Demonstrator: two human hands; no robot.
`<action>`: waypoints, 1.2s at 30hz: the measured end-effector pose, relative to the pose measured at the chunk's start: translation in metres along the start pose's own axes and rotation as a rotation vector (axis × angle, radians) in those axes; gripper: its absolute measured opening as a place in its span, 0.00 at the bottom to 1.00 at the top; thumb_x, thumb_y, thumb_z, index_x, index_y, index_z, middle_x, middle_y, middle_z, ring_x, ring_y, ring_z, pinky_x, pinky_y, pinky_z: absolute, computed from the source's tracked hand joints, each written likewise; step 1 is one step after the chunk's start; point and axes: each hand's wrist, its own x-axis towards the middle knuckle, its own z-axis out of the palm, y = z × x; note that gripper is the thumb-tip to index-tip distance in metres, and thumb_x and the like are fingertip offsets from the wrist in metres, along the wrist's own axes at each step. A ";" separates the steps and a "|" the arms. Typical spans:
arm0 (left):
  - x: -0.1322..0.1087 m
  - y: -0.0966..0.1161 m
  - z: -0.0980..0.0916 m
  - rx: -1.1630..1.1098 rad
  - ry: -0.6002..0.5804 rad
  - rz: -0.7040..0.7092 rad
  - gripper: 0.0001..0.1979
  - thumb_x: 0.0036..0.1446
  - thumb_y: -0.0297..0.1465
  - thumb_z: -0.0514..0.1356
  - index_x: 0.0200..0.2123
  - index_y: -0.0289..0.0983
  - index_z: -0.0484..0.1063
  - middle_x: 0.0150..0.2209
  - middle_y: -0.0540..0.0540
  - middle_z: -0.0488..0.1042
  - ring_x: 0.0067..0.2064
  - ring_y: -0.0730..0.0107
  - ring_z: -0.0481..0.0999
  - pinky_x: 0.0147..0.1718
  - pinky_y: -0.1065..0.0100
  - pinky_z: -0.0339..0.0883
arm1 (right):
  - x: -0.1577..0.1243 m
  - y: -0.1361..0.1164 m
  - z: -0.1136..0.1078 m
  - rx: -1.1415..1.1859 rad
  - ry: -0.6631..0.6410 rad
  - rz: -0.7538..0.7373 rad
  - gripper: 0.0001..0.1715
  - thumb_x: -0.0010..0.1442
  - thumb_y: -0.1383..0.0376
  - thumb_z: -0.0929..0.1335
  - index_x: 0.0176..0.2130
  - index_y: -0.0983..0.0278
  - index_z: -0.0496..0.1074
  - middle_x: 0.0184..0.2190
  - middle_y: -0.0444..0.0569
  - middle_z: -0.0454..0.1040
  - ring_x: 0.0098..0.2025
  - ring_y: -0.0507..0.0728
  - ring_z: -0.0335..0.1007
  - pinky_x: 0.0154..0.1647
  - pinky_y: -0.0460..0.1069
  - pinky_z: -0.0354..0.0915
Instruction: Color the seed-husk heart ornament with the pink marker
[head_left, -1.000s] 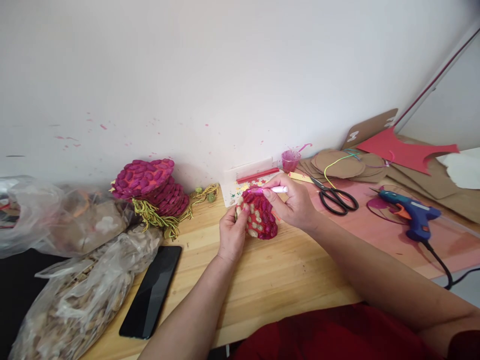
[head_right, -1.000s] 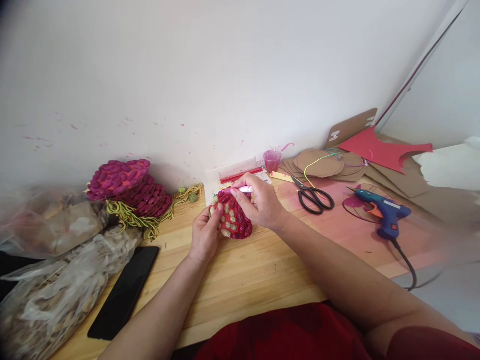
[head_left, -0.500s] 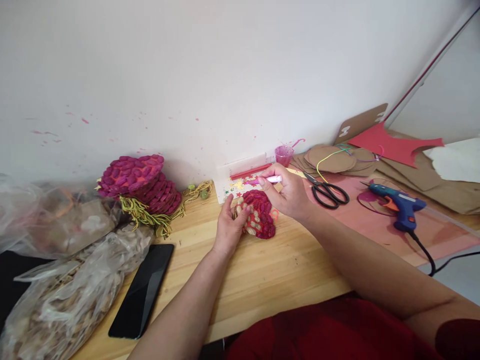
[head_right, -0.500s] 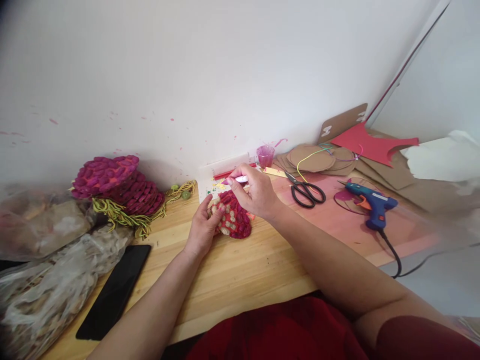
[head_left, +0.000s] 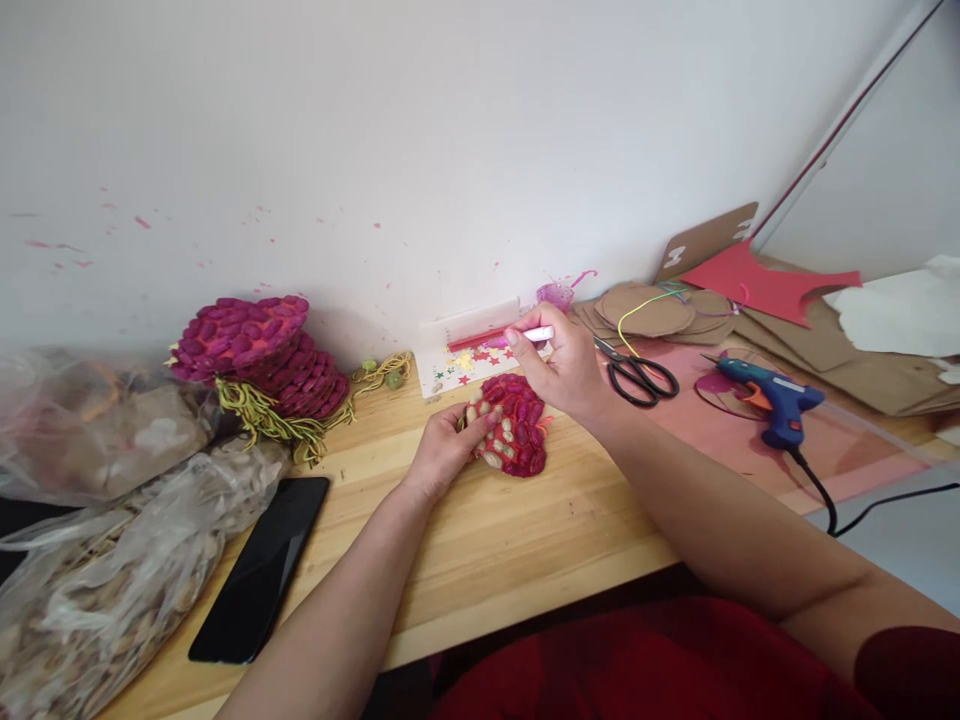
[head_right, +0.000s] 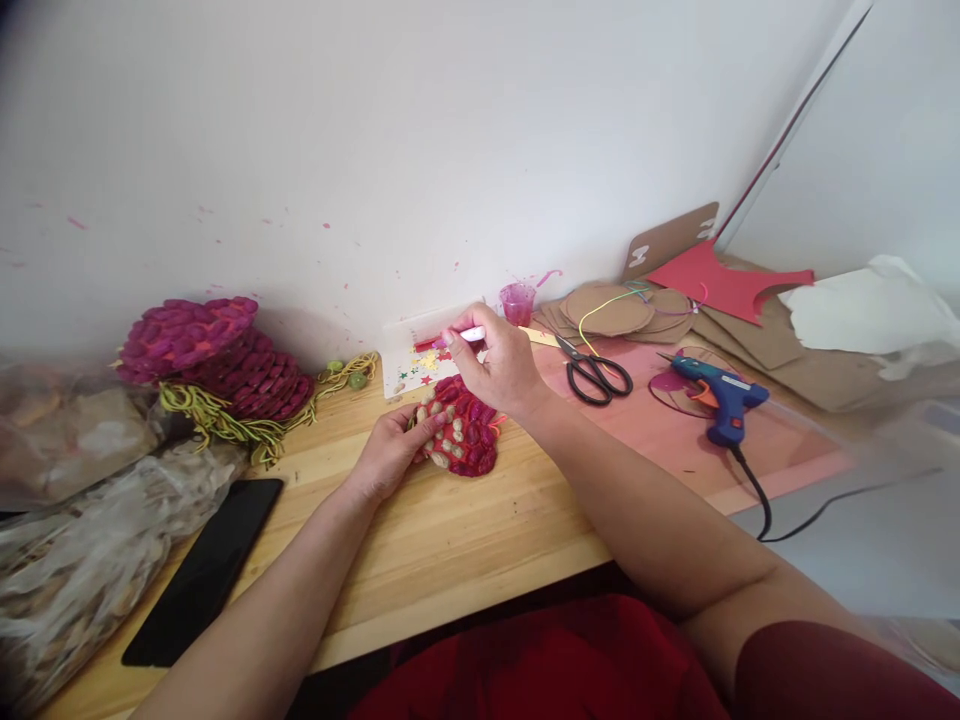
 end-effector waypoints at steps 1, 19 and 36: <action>-0.001 0.000 0.001 -0.014 -0.003 0.008 0.23 0.39 0.46 0.76 0.31 0.34 0.78 0.20 0.53 0.73 0.18 0.81 0.61 0.18 0.75 0.52 | 0.000 0.001 0.000 0.006 0.004 -0.004 0.08 0.65 0.61 0.68 0.35 0.60 0.67 0.26 0.42 0.73 0.26 0.51 0.67 0.28 0.47 0.61; -0.002 -0.004 0.009 0.016 0.002 0.154 0.25 0.43 0.51 0.73 0.27 0.35 0.75 0.20 0.52 0.72 0.17 0.80 0.62 0.17 0.74 0.53 | -0.021 -0.005 -0.013 0.204 -0.064 0.173 0.13 0.65 0.55 0.69 0.35 0.61 0.68 0.26 0.42 0.70 0.26 0.50 0.63 0.27 0.47 0.60; -0.010 0.002 0.008 0.017 -0.078 0.112 0.19 0.45 0.43 0.74 0.35 0.34 0.82 0.31 0.44 0.80 0.31 0.67 0.75 0.33 0.68 0.68 | -0.039 0.000 -0.015 0.073 -0.295 0.003 0.04 0.66 0.62 0.68 0.38 0.60 0.71 0.34 0.48 0.79 0.36 0.57 0.75 0.38 0.52 0.70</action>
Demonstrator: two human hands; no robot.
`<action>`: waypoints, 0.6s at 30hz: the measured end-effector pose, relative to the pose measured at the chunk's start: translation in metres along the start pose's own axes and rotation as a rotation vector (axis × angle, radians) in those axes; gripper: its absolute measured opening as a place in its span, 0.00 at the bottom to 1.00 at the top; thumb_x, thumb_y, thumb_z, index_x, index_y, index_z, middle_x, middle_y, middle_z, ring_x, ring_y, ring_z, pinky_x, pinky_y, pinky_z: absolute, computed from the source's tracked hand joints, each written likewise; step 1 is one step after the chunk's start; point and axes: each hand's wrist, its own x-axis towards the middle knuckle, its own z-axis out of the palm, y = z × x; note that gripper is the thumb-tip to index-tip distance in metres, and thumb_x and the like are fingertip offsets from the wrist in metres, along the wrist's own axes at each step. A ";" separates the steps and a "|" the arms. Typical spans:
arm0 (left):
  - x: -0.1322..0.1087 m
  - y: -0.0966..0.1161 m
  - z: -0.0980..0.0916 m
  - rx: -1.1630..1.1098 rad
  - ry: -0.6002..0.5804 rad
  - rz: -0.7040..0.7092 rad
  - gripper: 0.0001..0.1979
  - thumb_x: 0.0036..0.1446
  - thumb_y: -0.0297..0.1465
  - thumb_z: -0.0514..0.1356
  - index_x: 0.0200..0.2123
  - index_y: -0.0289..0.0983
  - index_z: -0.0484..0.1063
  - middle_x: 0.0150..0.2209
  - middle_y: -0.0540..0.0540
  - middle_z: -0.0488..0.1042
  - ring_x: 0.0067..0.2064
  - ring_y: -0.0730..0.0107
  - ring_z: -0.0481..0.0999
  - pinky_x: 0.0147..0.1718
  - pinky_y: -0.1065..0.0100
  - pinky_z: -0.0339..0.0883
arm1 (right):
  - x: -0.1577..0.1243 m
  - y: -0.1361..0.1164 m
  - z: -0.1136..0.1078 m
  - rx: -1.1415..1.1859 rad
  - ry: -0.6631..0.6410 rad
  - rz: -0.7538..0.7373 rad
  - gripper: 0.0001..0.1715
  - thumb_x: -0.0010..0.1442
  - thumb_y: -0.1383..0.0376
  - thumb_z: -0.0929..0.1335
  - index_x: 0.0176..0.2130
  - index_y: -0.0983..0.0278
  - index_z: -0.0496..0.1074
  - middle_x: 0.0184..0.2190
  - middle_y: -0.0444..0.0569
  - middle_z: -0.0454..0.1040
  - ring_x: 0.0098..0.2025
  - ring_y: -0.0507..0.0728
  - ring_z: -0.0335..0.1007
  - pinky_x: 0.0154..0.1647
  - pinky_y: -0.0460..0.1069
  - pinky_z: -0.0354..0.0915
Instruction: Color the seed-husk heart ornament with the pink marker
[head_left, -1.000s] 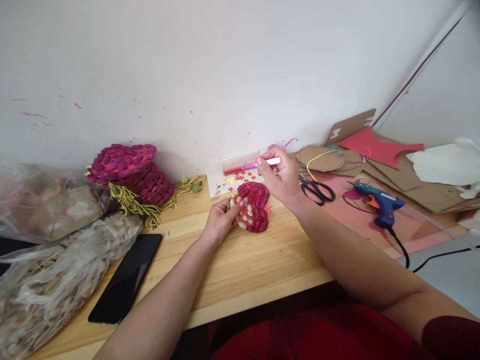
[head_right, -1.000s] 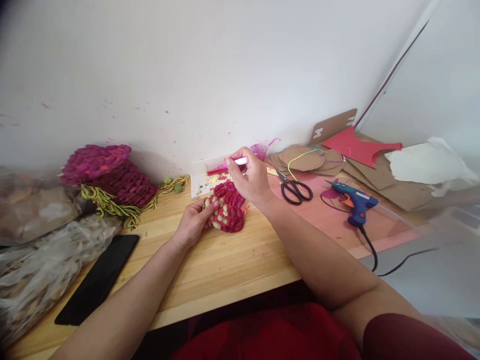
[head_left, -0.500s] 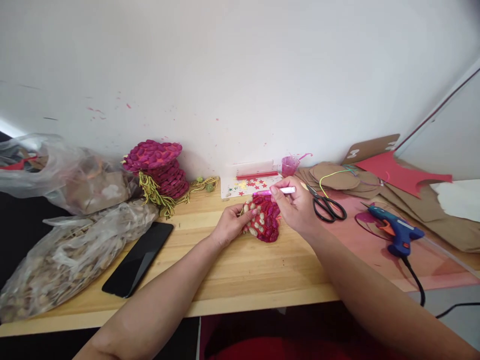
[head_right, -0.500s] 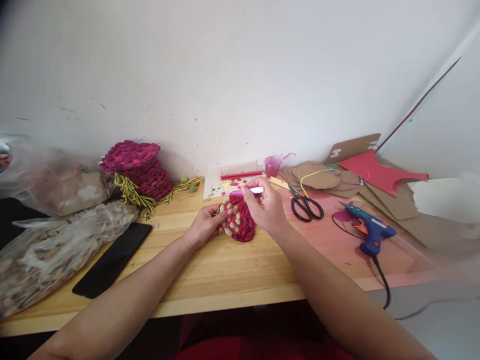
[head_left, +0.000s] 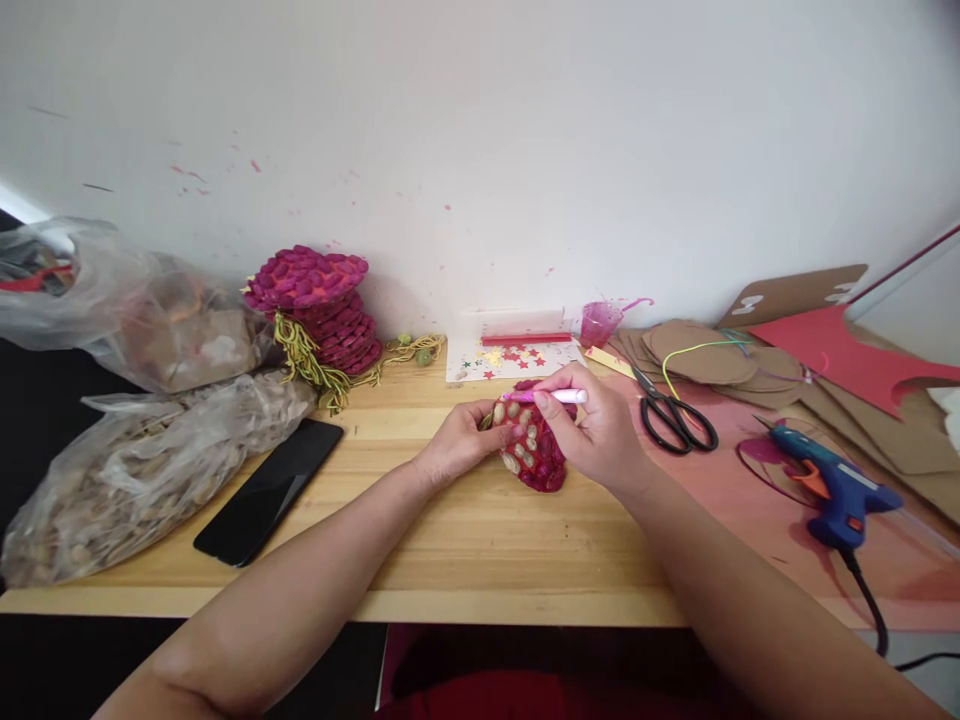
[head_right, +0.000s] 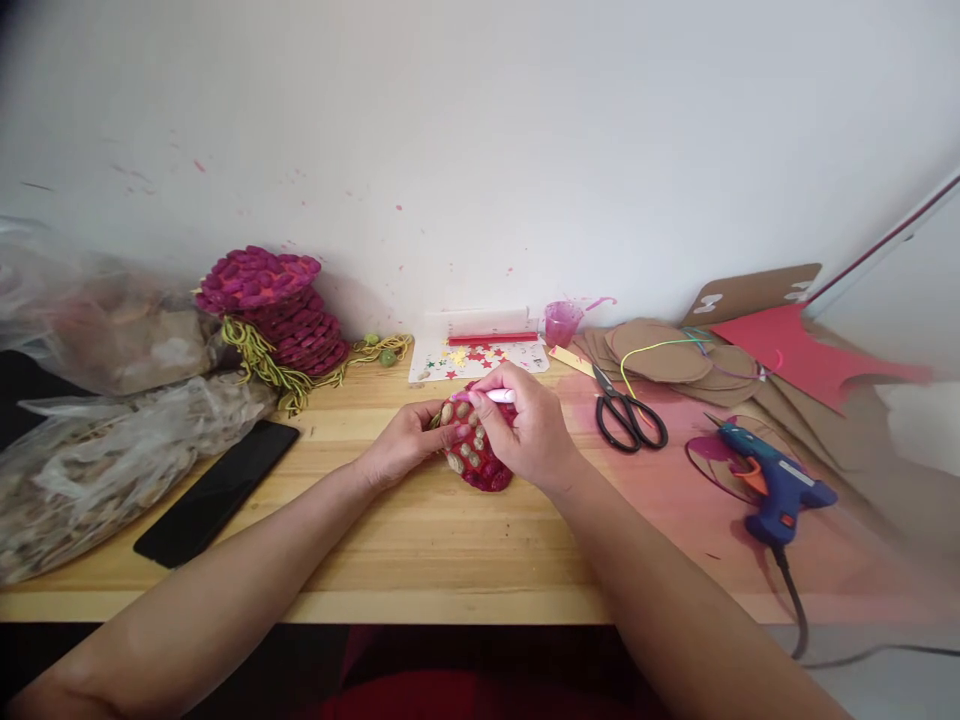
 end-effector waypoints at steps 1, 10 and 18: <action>0.000 -0.001 0.000 0.007 -0.003 0.005 0.19 0.46 0.43 0.74 0.35 0.35 0.82 0.32 0.44 0.80 0.31 0.67 0.76 0.34 0.67 0.69 | 0.000 -0.001 0.000 -0.003 0.007 -0.002 0.04 0.66 0.62 0.68 0.38 0.60 0.71 0.34 0.48 0.78 0.35 0.56 0.75 0.37 0.52 0.70; 0.006 -0.007 -0.002 -0.098 0.061 0.026 0.20 0.46 0.45 0.73 0.35 0.35 0.83 0.32 0.43 0.82 0.29 0.68 0.76 0.32 0.68 0.69 | 0.004 0.005 -0.008 -0.067 0.079 0.007 0.06 0.67 0.62 0.68 0.36 0.60 0.71 0.27 0.44 0.73 0.28 0.53 0.68 0.30 0.49 0.64; 0.008 -0.009 -0.004 -0.131 0.054 0.024 0.20 0.46 0.44 0.74 0.35 0.34 0.83 0.32 0.43 0.82 0.29 0.68 0.76 0.32 0.68 0.69 | 0.003 0.003 -0.005 -0.010 0.032 0.014 0.04 0.67 0.62 0.68 0.39 0.60 0.72 0.29 0.45 0.74 0.29 0.53 0.68 0.30 0.49 0.64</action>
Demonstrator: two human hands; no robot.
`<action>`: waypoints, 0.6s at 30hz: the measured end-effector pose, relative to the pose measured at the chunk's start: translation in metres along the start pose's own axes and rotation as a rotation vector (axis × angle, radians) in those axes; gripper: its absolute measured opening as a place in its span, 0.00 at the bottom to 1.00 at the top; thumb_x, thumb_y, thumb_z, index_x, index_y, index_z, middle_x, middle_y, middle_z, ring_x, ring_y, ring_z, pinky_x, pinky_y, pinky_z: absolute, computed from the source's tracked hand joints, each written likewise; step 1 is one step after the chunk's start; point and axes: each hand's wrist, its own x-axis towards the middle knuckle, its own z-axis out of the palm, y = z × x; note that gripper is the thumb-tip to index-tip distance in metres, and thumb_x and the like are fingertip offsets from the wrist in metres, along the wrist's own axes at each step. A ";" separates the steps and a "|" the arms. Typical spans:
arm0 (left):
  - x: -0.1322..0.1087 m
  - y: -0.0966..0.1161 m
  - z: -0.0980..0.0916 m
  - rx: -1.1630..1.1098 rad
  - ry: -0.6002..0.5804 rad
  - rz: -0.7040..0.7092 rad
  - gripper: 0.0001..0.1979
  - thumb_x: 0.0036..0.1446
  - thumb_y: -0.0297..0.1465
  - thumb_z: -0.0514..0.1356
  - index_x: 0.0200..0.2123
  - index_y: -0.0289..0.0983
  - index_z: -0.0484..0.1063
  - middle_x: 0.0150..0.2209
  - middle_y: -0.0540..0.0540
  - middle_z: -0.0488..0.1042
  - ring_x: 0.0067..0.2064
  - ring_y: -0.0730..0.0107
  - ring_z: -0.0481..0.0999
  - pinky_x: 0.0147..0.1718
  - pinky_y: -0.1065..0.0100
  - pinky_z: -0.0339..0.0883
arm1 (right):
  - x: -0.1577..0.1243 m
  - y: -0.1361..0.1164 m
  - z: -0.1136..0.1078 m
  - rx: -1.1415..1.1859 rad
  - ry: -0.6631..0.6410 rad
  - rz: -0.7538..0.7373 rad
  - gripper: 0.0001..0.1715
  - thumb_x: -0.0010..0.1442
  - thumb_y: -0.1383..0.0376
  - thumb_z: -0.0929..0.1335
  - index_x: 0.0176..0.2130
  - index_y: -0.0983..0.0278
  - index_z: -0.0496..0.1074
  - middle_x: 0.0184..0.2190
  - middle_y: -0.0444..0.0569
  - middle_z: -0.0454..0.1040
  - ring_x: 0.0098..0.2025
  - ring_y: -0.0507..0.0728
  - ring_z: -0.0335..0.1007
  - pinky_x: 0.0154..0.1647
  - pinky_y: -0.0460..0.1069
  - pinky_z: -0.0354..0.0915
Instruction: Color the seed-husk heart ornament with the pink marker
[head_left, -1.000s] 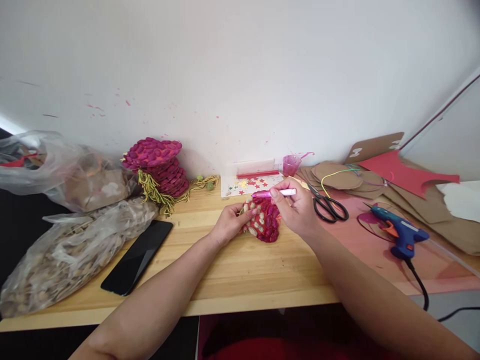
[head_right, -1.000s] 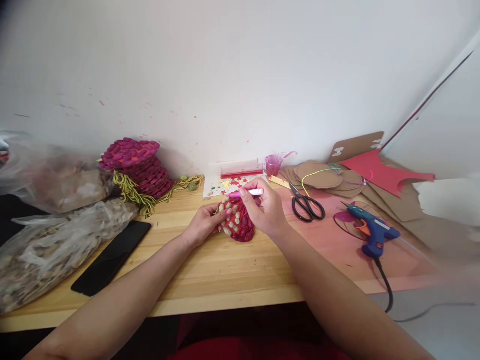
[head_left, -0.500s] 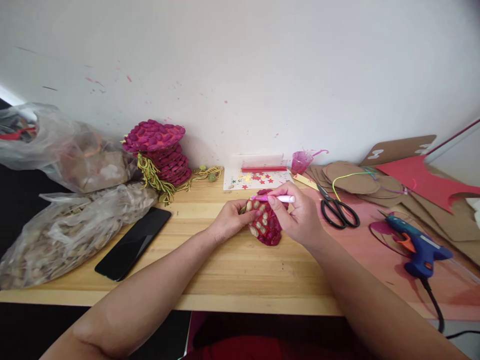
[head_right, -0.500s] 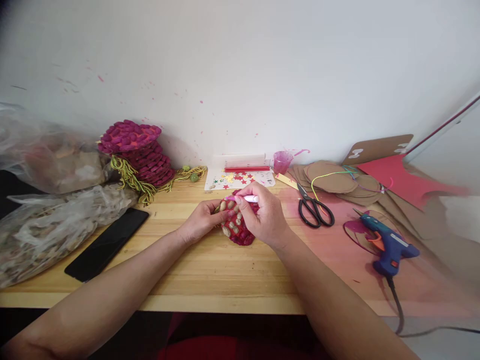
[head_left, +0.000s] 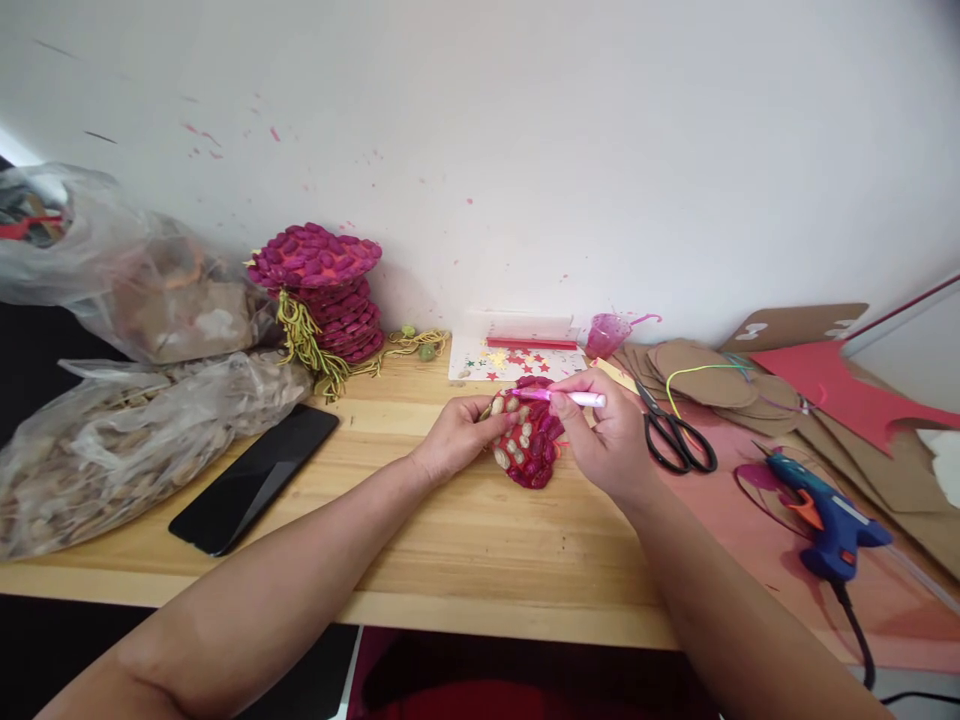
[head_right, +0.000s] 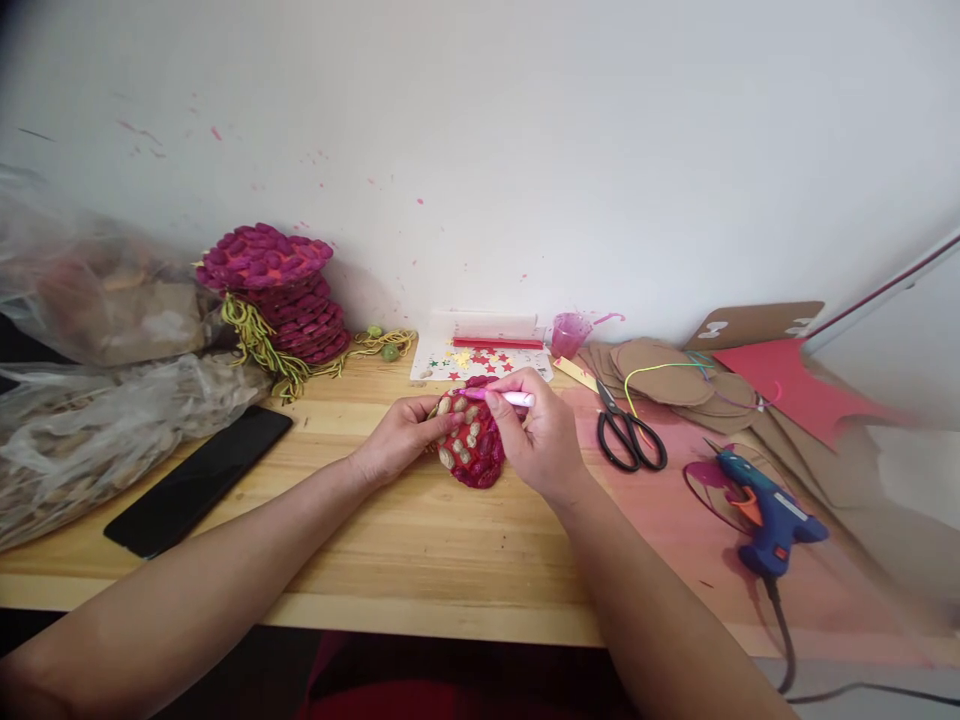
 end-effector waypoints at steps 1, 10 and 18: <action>0.000 0.000 0.000 -0.003 0.001 -0.007 0.20 0.46 0.45 0.74 0.35 0.34 0.83 0.31 0.43 0.82 0.29 0.68 0.76 0.32 0.68 0.69 | 0.000 0.002 0.000 0.002 0.019 0.014 0.05 0.67 0.62 0.68 0.38 0.60 0.72 0.29 0.45 0.73 0.30 0.53 0.68 0.31 0.49 0.64; 0.001 0.001 0.000 -0.048 -0.027 -0.026 0.22 0.46 0.45 0.74 0.36 0.33 0.81 0.31 0.46 0.81 0.28 0.71 0.74 0.31 0.70 0.67 | -0.003 0.006 0.005 0.040 -0.016 0.084 0.05 0.67 0.62 0.69 0.39 0.61 0.72 0.28 0.43 0.73 0.29 0.51 0.68 0.30 0.47 0.63; -0.001 0.003 0.000 0.040 -0.012 0.020 0.22 0.48 0.46 0.72 0.33 0.32 0.80 0.29 0.47 0.79 0.28 0.73 0.72 0.31 0.70 0.66 | -0.004 0.000 0.007 -0.029 0.014 -0.061 0.02 0.66 0.66 0.69 0.41 0.61 0.73 0.33 0.44 0.77 0.33 0.51 0.73 0.35 0.46 0.67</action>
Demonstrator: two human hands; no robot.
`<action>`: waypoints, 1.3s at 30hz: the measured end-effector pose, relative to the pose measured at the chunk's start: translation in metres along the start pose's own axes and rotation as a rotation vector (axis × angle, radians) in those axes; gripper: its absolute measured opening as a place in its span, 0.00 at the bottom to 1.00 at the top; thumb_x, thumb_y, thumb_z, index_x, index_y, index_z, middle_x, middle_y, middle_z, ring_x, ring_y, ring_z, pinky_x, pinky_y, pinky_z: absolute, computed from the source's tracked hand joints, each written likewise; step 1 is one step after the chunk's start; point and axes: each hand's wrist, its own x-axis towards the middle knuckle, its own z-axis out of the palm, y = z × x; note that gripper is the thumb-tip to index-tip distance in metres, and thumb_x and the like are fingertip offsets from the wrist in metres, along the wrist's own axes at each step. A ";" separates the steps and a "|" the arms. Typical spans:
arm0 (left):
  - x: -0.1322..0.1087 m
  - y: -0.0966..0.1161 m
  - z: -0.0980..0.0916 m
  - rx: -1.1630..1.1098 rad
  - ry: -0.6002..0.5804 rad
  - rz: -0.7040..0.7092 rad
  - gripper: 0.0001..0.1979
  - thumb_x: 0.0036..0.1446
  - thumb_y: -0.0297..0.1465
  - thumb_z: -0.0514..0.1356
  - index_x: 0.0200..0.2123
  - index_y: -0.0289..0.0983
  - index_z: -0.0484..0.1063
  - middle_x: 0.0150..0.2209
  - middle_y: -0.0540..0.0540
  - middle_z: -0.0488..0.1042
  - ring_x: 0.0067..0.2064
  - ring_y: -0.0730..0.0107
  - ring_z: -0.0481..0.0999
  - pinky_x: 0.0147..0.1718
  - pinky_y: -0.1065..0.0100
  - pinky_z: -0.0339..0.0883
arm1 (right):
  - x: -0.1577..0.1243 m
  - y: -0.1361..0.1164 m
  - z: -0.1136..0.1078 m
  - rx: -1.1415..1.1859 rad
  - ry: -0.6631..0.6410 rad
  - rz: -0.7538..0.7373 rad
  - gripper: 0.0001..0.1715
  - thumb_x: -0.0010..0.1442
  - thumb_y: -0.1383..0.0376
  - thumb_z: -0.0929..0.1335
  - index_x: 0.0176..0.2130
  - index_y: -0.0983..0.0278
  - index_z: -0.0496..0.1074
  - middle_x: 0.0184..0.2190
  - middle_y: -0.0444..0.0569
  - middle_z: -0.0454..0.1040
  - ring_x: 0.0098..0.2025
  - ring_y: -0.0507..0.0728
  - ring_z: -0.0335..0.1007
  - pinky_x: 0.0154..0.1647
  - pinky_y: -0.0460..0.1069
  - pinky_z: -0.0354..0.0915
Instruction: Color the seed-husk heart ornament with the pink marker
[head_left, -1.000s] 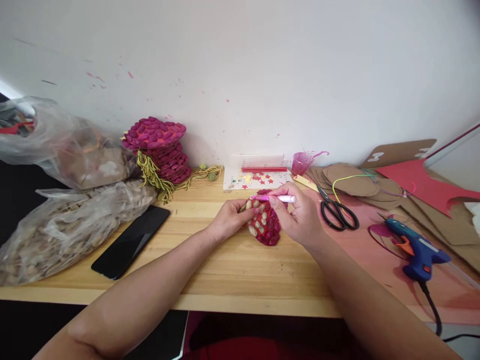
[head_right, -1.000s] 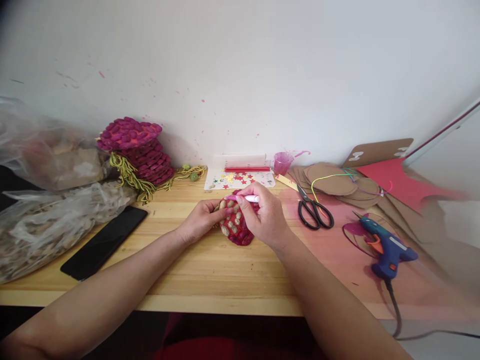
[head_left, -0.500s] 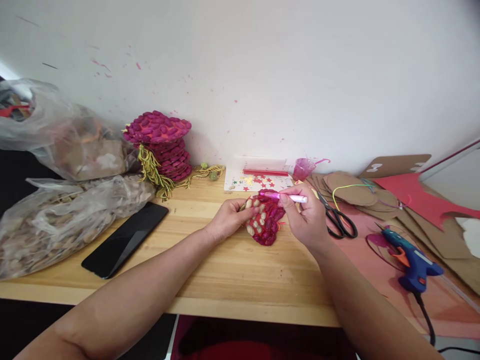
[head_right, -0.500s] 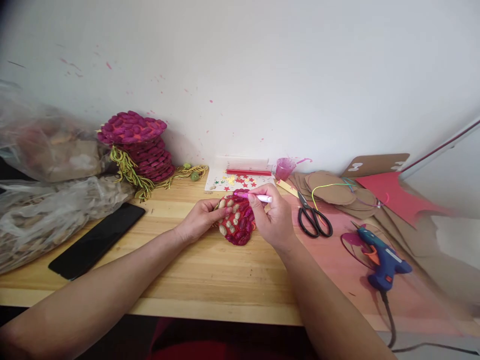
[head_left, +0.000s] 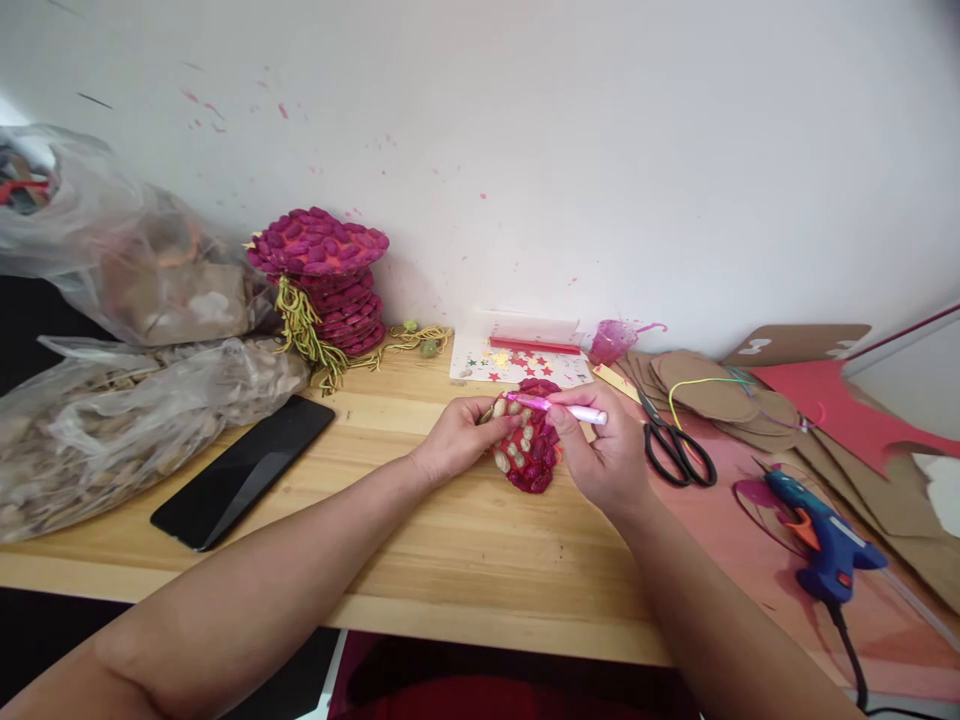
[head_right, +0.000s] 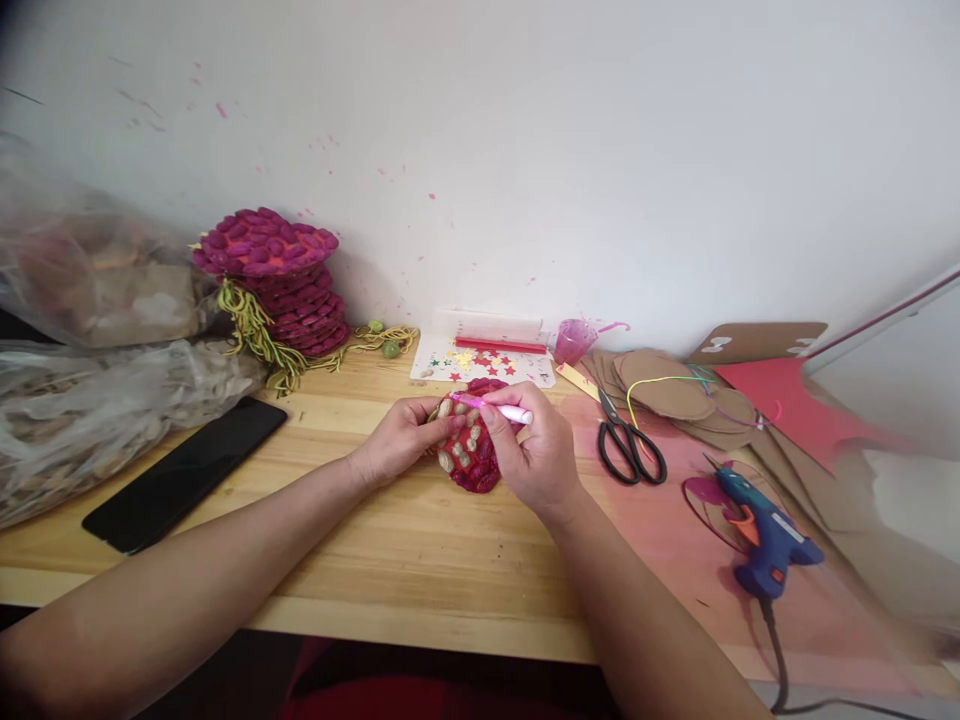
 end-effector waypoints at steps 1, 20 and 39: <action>-0.001 0.001 0.001 0.009 0.000 0.017 0.22 0.49 0.47 0.72 0.33 0.32 0.80 0.29 0.47 0.79 0.28 0.73 0.72 0.31 0.70 0.66 | -0.001 -0.002 0.001 -0.017 -0.009 -0.019 0.03 0.65 0.66 0.69 0.41 0.61 0.73 0.34 0.44 0.77 0.34 0.51 0.73 0.36 0.46 0.68; -0.005 0.004 0.006 0.045 -0.027 0.064 0.23 0.52 0.49 0.68 0.34 0.32 0.79 0.29 0.48 0.77 0.29 0.73 0.71 0.31 0.71 0.64 | -0.002 -0.012 0.004 -0.106 0.021 -0.097 0.04 0.64 0.68 0.70 0.41 0.60 0.73 0.34 0.43 0.78 0.34 0.50 0.76 0.36 0.45 0.70; -0.007 0.005 0.007 0.067 -0.013 0.066 0.22 0.53 0.48 0.68 0.35 0.32 0.79 0.30 0.47 0.78 0.29 0.73 0.72 0.31 0.71 0.64 | -0.002 -0.018 0.001 -0.129 0.013 -0.125 0.05 0.64 0.68 0.69 0.41 0.60 0.72 0.35 0.45 0.78 0.35 0.53 0.76 0.37 0.48 0.70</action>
